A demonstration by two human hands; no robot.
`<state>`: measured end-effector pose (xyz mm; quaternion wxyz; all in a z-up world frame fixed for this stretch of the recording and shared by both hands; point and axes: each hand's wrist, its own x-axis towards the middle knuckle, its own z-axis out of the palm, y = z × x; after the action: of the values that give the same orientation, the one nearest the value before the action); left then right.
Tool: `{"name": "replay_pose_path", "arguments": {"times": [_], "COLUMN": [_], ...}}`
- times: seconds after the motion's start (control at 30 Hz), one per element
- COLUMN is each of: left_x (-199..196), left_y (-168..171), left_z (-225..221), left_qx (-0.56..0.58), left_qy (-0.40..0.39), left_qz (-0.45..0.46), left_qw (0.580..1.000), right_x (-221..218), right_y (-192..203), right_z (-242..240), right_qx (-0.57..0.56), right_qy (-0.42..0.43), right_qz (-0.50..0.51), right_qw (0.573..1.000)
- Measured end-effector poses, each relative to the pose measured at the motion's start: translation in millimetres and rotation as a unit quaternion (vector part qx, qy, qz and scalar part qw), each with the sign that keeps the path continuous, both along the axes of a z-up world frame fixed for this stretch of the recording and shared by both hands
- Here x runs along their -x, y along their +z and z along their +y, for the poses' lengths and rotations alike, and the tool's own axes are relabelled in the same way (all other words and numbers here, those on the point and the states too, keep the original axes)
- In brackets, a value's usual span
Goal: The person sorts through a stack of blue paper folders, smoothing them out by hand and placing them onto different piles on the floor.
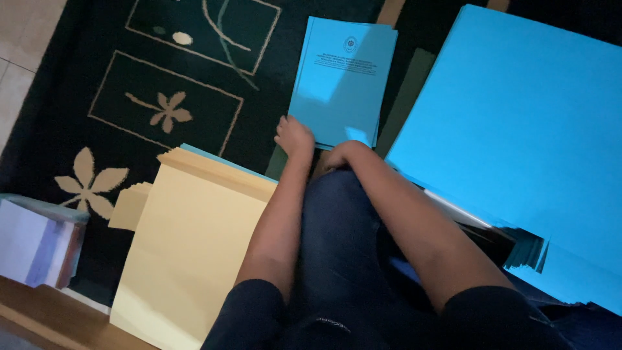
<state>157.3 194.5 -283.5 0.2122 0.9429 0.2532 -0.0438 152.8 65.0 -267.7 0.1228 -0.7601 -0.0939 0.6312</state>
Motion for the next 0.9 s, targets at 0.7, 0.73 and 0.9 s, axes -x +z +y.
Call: {"name": "replay_pose_path", "arguments": {"times": [0.7,0.73,0.9], "left_x": [25.6,35.4,87.2], "left_y": [55.3,63.5,128.9], "left_z": [9.7,15.0,23.6], "left_qx": [0.156,0.133,0.109], "left_qy": [-0.042,-0.032,-0.002], "left_qz": [-0.032,-0.131,-0.298], "left_qw": [0.986,0.982,0.948], "right_x": [6.8,19.4,116.5], "right_y": [-57.0,7.4,164.8], "right_z": [-3.5,3.4,-52.1], "right_qx": [-0.018,-0.085,-0.298], "right_qy": [-0.056,-0.123,-0.272], "right_qz": [-0.141,-0.215,-0.400], "right_qw": [0.988,0.965,0.823]}}
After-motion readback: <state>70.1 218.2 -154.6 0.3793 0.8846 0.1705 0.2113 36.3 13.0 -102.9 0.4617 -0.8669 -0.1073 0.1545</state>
